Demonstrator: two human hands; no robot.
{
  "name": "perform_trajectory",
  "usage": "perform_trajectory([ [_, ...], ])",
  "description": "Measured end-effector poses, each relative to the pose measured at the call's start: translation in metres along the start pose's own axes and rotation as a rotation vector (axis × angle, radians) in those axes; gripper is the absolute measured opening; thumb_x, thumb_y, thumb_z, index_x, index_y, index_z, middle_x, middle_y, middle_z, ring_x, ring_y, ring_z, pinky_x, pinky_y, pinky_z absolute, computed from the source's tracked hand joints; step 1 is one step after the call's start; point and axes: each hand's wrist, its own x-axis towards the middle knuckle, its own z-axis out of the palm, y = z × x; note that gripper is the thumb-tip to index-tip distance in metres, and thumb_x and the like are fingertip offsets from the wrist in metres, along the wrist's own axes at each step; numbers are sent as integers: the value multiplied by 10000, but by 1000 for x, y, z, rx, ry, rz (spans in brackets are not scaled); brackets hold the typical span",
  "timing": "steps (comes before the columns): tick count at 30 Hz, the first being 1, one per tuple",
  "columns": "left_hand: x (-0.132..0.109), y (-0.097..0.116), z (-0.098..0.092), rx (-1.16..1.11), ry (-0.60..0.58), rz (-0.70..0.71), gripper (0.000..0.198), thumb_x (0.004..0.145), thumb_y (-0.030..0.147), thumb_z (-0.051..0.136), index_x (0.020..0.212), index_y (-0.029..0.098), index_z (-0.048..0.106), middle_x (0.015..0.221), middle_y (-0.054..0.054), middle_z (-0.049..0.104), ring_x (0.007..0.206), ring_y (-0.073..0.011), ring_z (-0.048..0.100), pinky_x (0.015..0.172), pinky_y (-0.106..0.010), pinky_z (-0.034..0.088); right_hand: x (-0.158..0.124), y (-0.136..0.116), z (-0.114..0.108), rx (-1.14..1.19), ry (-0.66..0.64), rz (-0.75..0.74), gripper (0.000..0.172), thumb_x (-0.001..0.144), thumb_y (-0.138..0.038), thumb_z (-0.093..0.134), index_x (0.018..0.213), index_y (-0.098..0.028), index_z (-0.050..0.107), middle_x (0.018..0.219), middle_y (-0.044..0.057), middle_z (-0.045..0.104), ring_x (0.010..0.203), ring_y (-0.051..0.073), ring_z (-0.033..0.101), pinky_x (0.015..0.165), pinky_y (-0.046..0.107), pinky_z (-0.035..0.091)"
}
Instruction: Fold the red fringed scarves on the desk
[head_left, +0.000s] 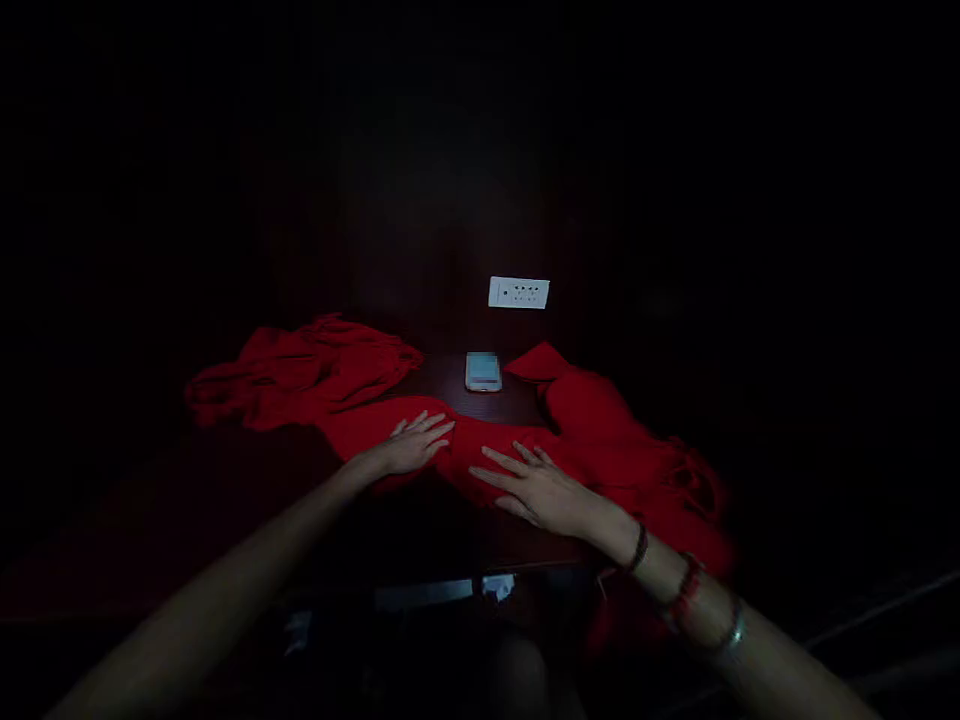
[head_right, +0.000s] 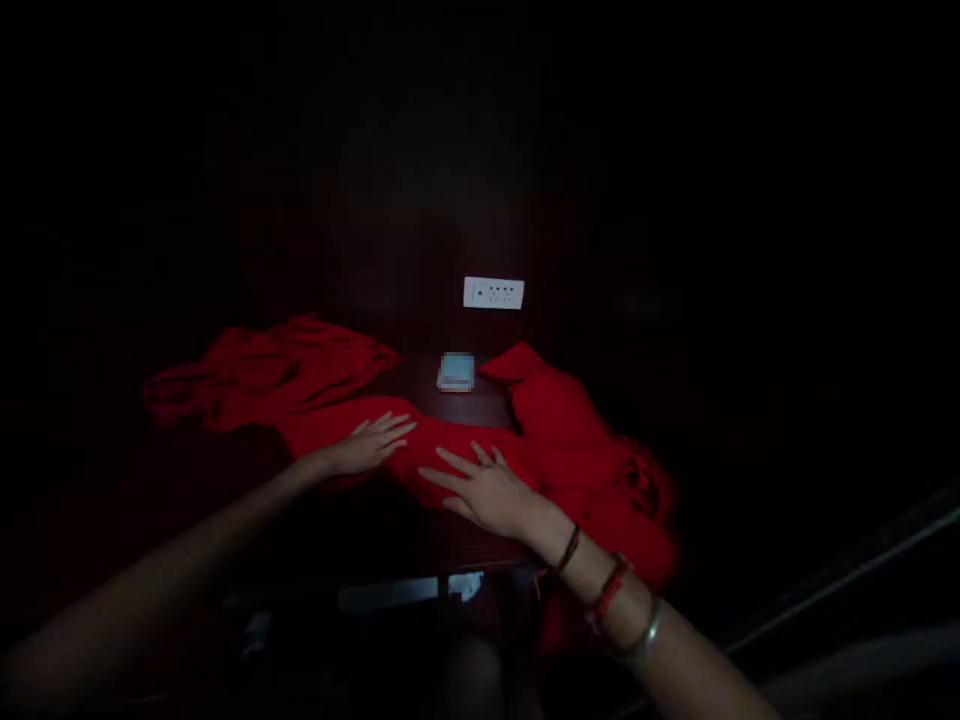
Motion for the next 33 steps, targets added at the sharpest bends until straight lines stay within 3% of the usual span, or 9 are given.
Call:
perform_trajectory([
  [4, 8, -1, -27, -53, -231, -76, 702, 704, 638, 308, 1299, 342, 81, 1374, 11, -70, 1209, -359, -92, 916, -582, 32, -14, 1, -2, -18, -65, -57, 434, 834, -350, 344, 1245, -437, 233, 1388, -48, 86, 1203, 361, 164, 895, 590, 218],
  [8, 11, -8, -33, -81, -299, -71, 803, 637, 694, 350, 1297, 345, 55, 1367, -3, -116, 1204, -359, -119, 924, -568, 29, -18, 2, -6, 1, -108, -71, 418, 834, -350, 335, 1231, -452, 252, 1386, -87, 57, 1204, 386, 117, 877, 619, 200],
  [12, 6, -7, -21, -96, -62, -34, 683, 708, 610, 363, 1293, 297, 204, 1392, -48, 32, 1231, -348, -9, 939, -542, 65, -20, 5, -15, 68, -114, -84, 409, 838, -378, 312, 1241, -426, 258, 1387, -76, 74, 1211, 343, 147, 897, 579, 218],
  [15, -6, 0, -18, -97, 255, 76, 512, 775, 473, 380, 1210, 203, 391, 1298, -101, 298, 1191, -264, 238, 961, -421, 186, -24, 2, -20, 47, 13, -36, 412, 845, -341, 312, 1252, -386, 270, 1362, -30, 205, 1211, 283, 186, 926, 538, 203],
  [17, -15, 5, -19, -109, 349, 239, 424, 786, 419, 399, 1140, 195, 456, 1188, -80, 409, 1105, -199, 356, 940, -333, 256, -24, -5, -19, 1, 130, 17, 423, 837, -320, 339, 1257, -339, 290, 1299, 3, 331, 1190, 245, 231, 952, 491, 192],
  [20, -23, 10, -18, -106, 268, 440, 448, 741, 397, 487, 1147, 215, 436, 1127, -52, 449, 1048, -175, 401, 907, -279, 297, -15, -19, -11, -81, 249, 118, 519, 785, -326, 438, 1271, -220, 289, 1205, 72, 423, 1107, 240, 321, 935, 419, 248],
  [24, -21, 14, -12, -72, 253, 421, 439, 739, 250, 488, 1165, 195, 401, 1115, -61, 473, 1028, -179, 422, 889, -278, 301, 7, -27, -1, -218, 268, 239, 387, 769, -195, 446, 1153, -154, 419, 976, 102, 514, 882, 215, 436, 770, 343, 359],
  [28, -18, 21, -22, -145, 314, 404, 326, 709, 223, 514, 1028, 168, 473, 917, -30, 542, 850, -147, 500, 753, -224, 369, 16, -16, -13, -354, 328, 140, 225, 812, -168, 371, 987, -186, 511, 843, 77, 500, 781, 193, 414, 658, 301, 338],
  [33, -18, 28, -38, -147, 334, 362, 202, 688, 270, 549, 856, 173, 493, 715, 24, 517, 662, -118, 495, 605, -195, 369, 12, -3, -18, -438, 358, -20, 258, 839, -150, 314, 988, -185, 521, 762, 61, 483, 719, 174, 384, 629, 294, 300],
])
